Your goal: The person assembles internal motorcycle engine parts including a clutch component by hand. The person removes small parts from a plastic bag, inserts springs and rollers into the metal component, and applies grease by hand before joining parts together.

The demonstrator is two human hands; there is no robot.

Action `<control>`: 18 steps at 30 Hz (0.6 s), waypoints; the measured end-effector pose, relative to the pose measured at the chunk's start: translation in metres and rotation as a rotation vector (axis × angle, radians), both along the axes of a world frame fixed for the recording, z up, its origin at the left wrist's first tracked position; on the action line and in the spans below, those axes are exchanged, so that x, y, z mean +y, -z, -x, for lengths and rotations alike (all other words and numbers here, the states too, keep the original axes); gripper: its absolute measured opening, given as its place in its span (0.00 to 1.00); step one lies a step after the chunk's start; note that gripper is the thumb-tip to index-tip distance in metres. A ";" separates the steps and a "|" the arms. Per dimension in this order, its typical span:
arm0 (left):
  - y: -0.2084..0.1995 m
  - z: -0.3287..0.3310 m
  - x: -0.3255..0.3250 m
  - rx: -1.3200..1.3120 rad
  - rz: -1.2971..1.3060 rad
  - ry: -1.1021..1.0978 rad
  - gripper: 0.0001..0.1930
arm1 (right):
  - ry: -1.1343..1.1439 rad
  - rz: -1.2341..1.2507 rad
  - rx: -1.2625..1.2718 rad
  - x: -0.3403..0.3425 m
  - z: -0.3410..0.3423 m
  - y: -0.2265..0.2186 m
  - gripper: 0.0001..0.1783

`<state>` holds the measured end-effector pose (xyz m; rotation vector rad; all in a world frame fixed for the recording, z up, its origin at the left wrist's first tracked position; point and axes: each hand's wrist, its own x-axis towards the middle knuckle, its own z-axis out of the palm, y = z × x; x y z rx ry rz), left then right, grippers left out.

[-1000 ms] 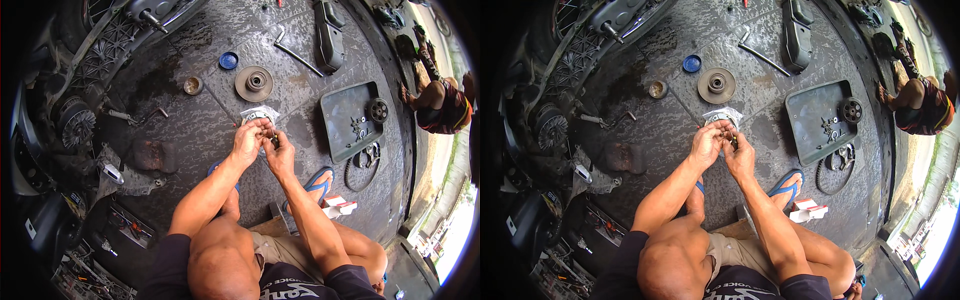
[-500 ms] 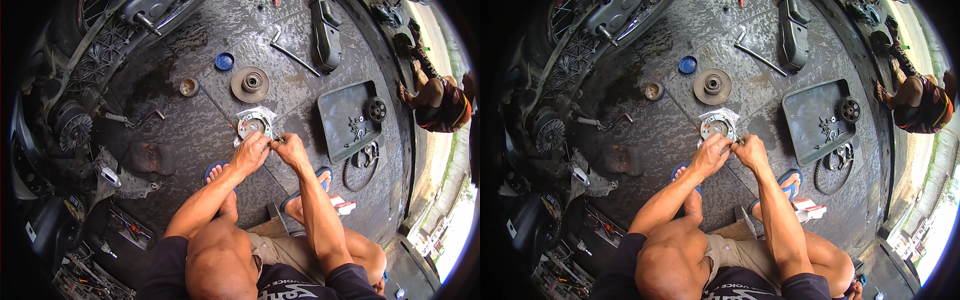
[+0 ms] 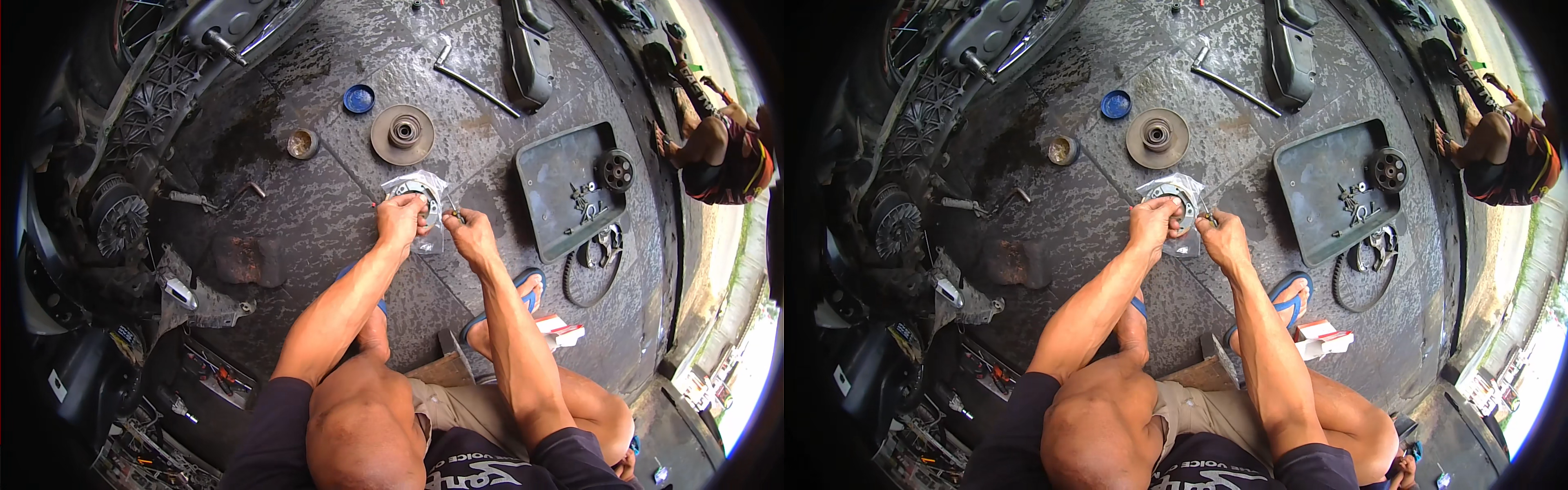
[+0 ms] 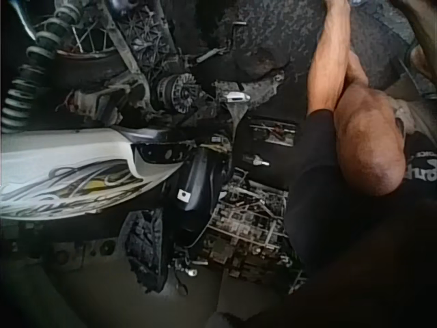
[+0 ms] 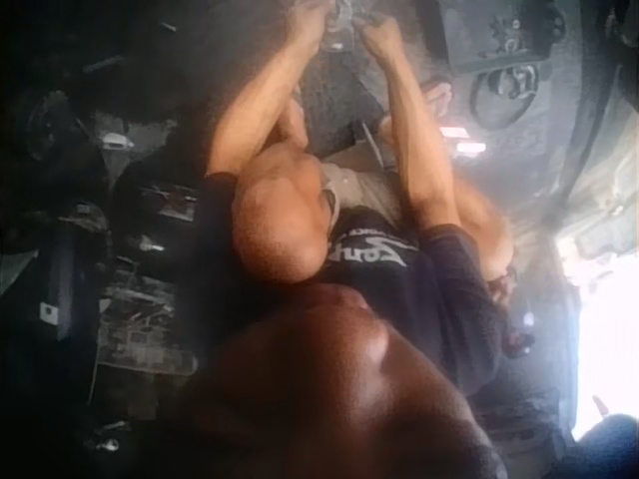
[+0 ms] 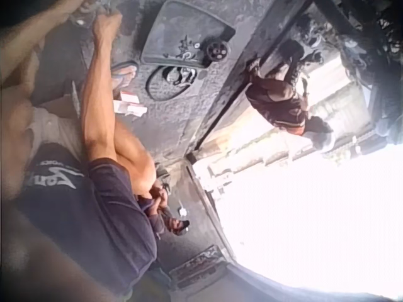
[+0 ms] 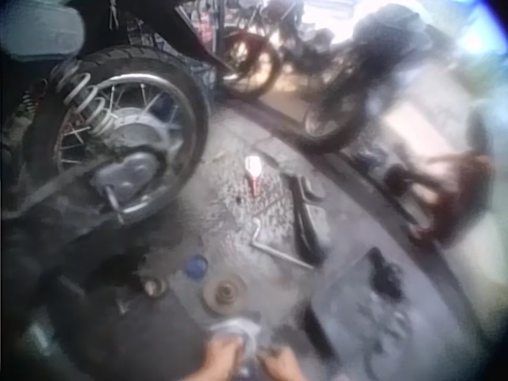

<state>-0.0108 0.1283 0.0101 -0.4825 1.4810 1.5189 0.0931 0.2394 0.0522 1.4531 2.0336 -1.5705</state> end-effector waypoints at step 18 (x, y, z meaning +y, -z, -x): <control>0.034 -0.021 0.014 0.361 0.235 0.057 0.10 | 0.089 -0.126 0.068 -0.011 0.003 0.036 0.18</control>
